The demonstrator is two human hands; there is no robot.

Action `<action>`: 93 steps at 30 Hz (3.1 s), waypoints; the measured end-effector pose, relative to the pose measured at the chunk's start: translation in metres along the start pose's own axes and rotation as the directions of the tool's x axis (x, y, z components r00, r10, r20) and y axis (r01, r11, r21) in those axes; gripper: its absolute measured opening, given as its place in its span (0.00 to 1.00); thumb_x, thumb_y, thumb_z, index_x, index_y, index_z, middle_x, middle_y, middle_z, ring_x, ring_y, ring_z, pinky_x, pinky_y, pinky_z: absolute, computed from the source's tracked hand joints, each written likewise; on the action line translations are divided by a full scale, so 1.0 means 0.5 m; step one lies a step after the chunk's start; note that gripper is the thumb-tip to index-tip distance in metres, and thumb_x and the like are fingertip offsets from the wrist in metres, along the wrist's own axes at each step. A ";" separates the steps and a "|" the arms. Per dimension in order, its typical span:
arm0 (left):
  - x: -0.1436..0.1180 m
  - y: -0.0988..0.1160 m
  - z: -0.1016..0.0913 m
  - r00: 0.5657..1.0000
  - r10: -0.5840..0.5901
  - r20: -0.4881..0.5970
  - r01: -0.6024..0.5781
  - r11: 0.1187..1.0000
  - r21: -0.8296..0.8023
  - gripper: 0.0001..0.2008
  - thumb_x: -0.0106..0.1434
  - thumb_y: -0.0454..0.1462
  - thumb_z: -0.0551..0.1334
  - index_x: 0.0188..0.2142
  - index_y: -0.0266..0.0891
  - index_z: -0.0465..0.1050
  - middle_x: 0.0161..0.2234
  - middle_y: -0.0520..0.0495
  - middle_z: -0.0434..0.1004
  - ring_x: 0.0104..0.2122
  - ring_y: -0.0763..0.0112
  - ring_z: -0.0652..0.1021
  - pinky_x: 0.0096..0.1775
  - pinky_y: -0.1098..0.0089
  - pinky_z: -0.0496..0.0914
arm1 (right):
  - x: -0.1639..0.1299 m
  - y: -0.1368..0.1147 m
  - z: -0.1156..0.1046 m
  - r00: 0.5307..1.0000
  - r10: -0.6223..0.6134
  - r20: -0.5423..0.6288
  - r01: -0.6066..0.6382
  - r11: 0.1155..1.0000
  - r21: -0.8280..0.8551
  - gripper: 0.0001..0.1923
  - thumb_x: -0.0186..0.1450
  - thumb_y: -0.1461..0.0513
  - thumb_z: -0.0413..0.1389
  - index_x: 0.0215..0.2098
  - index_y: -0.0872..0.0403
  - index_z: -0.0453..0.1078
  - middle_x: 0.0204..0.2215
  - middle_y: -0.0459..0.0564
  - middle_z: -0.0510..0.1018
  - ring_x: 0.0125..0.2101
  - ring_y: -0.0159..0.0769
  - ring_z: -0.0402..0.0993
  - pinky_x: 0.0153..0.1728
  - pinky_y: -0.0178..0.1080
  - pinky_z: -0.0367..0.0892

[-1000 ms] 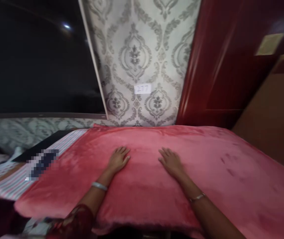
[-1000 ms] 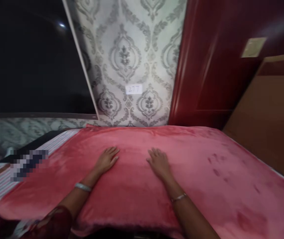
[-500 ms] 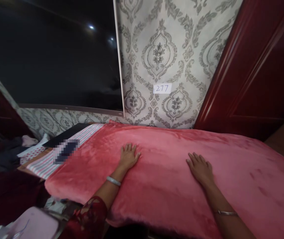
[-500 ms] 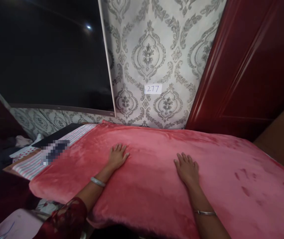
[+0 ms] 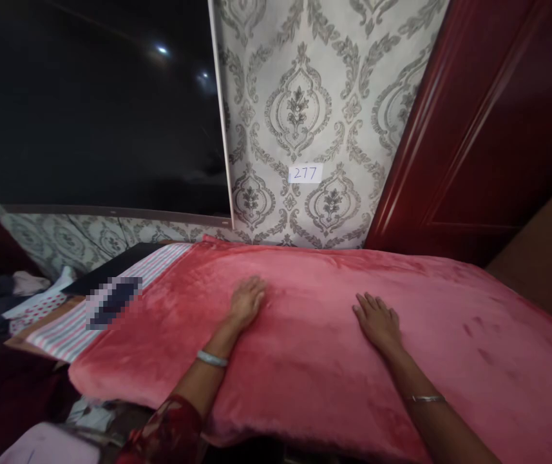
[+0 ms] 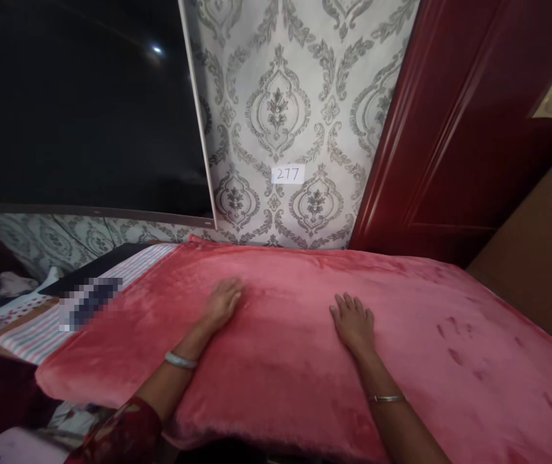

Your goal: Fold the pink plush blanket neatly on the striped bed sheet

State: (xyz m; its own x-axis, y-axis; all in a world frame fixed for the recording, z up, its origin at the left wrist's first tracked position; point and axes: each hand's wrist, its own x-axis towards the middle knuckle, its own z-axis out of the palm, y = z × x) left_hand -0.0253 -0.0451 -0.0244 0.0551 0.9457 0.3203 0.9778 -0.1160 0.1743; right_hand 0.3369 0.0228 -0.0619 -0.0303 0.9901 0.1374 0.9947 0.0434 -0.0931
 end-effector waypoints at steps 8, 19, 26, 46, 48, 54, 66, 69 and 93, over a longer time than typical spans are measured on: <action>-0.004 -0.066 -0.017 0.890 -0.430 -0.150 0.451 0.879 0.155 0.27 0.70 0.36 0.47 0.66 0.31 0.61 0.67 0.31 0.59 0.68 0.49 0.59 0.65 0.44 0.54 | -0.030 -0.280 -0.065 0.892 -0.452 -0.003 0.445 0.876 0.188 0.28 0.72 0.58 0.45 0.69 0.56 0.57 0.70 0.61 0.55 0.68 0.52 0.51 0.64 0.60 0.50; 0.006 -0.073 -0.001 0.947 -0.320 0.009 0.310 0.925 0.219 0.27 0.71 0.42 0.47 0.66 0.36 0.63 0.67 0.32 0.61 0.66 0.47 0.61 0.62 0.38 0.56 | -0.015 -0.430 -0.015 0.842 -0.530 -0.103 0.537 0.803 0.258 0.26 0.71 0.51 0.52 0.66 0.44 0.63 0.67 0.48 0.64 0.67 0.47 0.57 0.65 0.53 0.54; 0.013 -0.075 0.001 0.940 -0.339 0.029 0.325 0.920 0.217 0.28 0.71 0.43 0.47 0.65 0.35 0.63 0.66 0.32 0.61 0.66 0.47 0.62 0.62 0.39 0.56 | 0.037 0.019 -0.043 0.997 -0.069 0.017 0.066 0.990 0.122 0.27 0.73 0.56 0.44 0.67 0.55 0.61 0.69 0.63 0.57 0.68 0.56 0.53 0.61 0.66 0.51; 0.021 -0.095 -0.019 0.994 -0.112 -0.019 0.110 0.992 -0.062 0.13 0.65 0.33 0.54 0.37 0.38 0.79 0.41 0.41 0.81 0.45 0.61 0.77 0.53 0.61 0.69 | 0.044 -0.132 0.002 0.940 -0.253 -0.226 0.339 0.743 0.577 0.14 0.61 0.61 0.51 0.40 0.51 0.77 0.37 0.51 0.82 0.37 0.40 0.77 0.41 0.41 0.72; 0.029 -0.112 -0.033 0.998 -0.058 0.008 0.058 0.994 -0.090 0.10 0.63 0.31 0.57 0.34 0.40 0.78 0.38 0.43 0.81 0.43 0.63 0.77 0.51 0.63 0.69 | 0.041 -0.164 0.012 0.925 -0.291 -0.243 0.379 0.706 0.598 0.11 0.60 0.62 0.51 0.36 0.51 0.75 0.33 0.50 0.80 0.35 0.39 0.76 0.39 0.40 0.71; 0.050 -0.159 -0.047 0.995 0.052 0.084 -0.037 0.984 -0.173 0.04 0.58 0.30 0.64 0.29 0.40 0.75 0.33 0.49 0.78 0.38 0.68 0.76 0.47 0.67 0.70 | 0.024 -0.168 0.032 0.921 -0.302 -0.245 0.387 0.643 0.661 0.08 0.60 0.60 0.52 0.33 0.52 0.72 0.31 0.49 0.78 0.31 0.37 0.74 0.36 0.39 0.69; 0.043 -0.163 -0.018 0.999 0.018 -0.038 -0.024 0.984 -0.175 0.07 0.62 0.31 0.57 0.29 0.41 0.70 0.36 0.45 0.76 0.41 0.62 0.74 0.48 0.60 0.68 | 0.027 -0.164 0.043 0.934 -0.270 -0.236 0.356 0.626 0.694 0.09 0.62 0.59 0.52 0.36 0.51 0.74 0.34 0.49 0.78 0.34 0.39 0.74 0.39 0.41 0.70; 0.044 -0.156 -0.024 0.996 -0.003 -0.085 -0.011 0.986 -0.169 0.07 0.64 0.32 0.55 0.31 0.42 0.69 0.37 0.43 0.76 0.42 0.60 0.74 0.48 0.60 0.68 | 0.024 -0.166 0.042 0.930 -0.268 -0.253 0.368 0.630 0.684 0.10 0.63 0.59 0.51 0.36 0.51 0.74 0.35 0.50 0.79 0.36 0.39 0.75 0.40 0.41 0.70; 0.040 -0.150 -0.016 0.957 0.101 -0.270 -0.126 0.989 -0.077 0.10 0.67 0.34 0.53 0.29 0.41 0.67 0.30 0.45 0.74 0.33 0.62 0.73 0.39 0.61 0.68 | -0.017 -0.381 0.030 0.762 -0.466 -0.450 0.631 0.689 0.356 0.05 0.68 0.65 0.58 0.34 0.53 0.75 0.33 0.51 0.75 0.37 0.41 0.69 0.38 0.40 0.63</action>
State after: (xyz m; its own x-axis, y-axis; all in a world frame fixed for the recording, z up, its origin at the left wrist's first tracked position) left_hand -0.0991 -0.0201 -0.0235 0.0973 0.8115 0.5762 0.9447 -0.2576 0.2032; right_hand 0.1460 0.0082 -0.0602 -0.4425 0.6740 0.5916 0.6314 0.7026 -0.3282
